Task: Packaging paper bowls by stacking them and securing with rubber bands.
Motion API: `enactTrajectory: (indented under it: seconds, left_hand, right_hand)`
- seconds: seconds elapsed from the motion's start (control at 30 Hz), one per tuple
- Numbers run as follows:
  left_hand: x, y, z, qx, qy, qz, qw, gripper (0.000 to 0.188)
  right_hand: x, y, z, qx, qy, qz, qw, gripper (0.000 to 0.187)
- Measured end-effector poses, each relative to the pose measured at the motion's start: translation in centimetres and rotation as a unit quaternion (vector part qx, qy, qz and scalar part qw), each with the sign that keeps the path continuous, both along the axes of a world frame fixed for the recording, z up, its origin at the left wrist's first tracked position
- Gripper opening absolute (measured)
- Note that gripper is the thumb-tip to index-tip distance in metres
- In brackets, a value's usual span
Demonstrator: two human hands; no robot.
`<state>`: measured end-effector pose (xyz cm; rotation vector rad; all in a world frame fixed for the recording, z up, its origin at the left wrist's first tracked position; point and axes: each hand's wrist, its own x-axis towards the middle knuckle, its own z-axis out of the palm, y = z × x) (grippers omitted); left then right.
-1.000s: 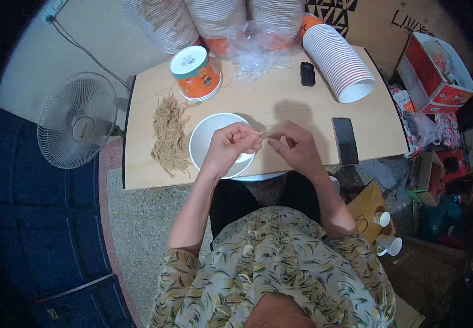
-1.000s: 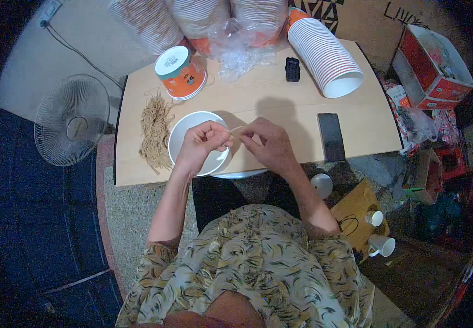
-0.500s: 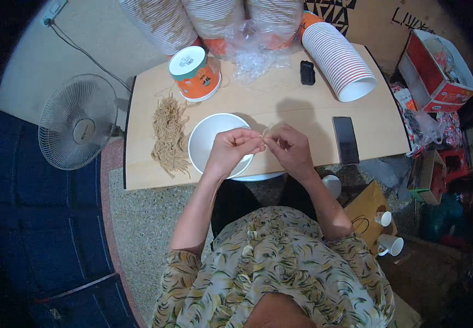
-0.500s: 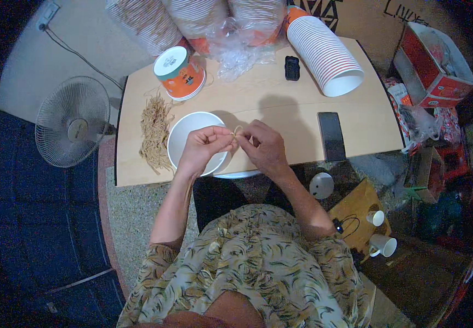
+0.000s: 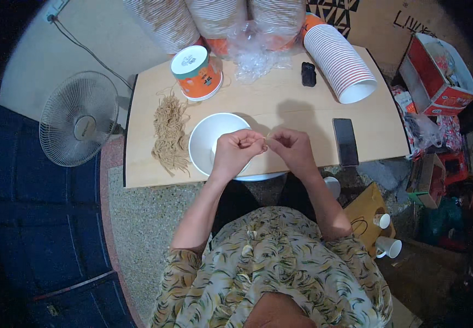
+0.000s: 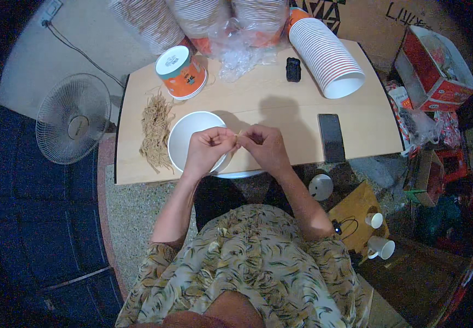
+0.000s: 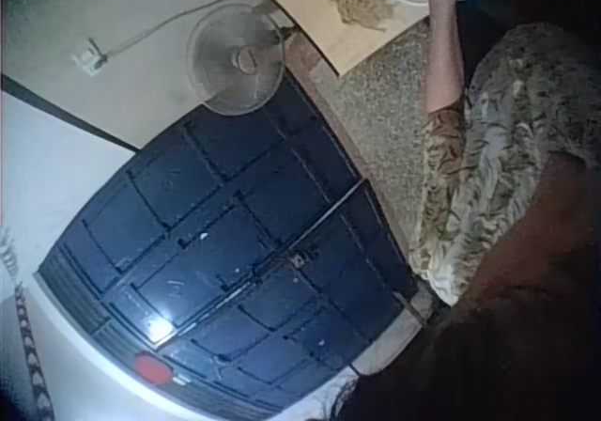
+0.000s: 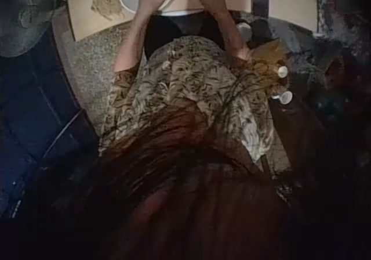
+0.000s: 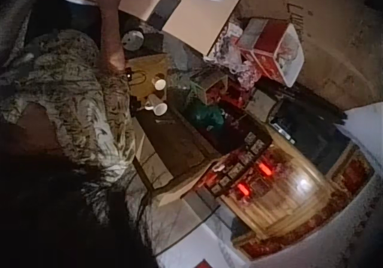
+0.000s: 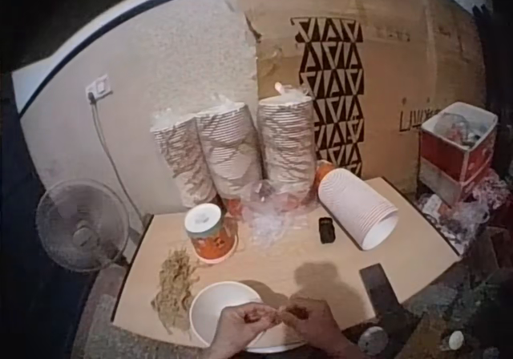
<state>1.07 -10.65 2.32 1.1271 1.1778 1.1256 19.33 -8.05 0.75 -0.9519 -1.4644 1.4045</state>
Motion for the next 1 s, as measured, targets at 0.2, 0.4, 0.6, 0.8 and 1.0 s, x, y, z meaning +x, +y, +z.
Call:
enactTrajectory:
  seconds: [0.2, 0.4, 0.6, 0.8, 1.0]
  left_hand:
    - [0.0, -0.4, -0.1, 0.018, 0.018, -0.029, 0.999, 0.016]
    - [0.0, -0.8, 0.4, 0.037, 0.127, -0.036, 0.99, 0.015]
    - [-0.3, -0.4, -0.1, 0.007, 0.035, -0.059, 0.998, 0.01]
    - [-0.5, -0.4, 0.1, -0.006, -0.021, -0.058, 0.998, 0.01]
    - [-0.9, -0.7, 0.2, 0.012, -0.02, -0.065, 0.998, 0.009]
  right_hand:
    - [0.3, -0.1, 0.2, -0.062, 0.016, -0.008, 0.998, 0.011]
    - [1.3, -0.5, 0.6, -0.019, -0.074, -0.007, 0.997, 0.016]
    - [0.9, 0.8, 0.7, -0.046, 0.008, -0.046, 0.998, 0.013]
    - [0.8, 0.6, 0.6, -0.121, 0.005, 0.039, 0.992, 0.012]
    - [0.9, 0.0, 0.3, -0.124, 0.03, 0.09, 0.988, 0.012]
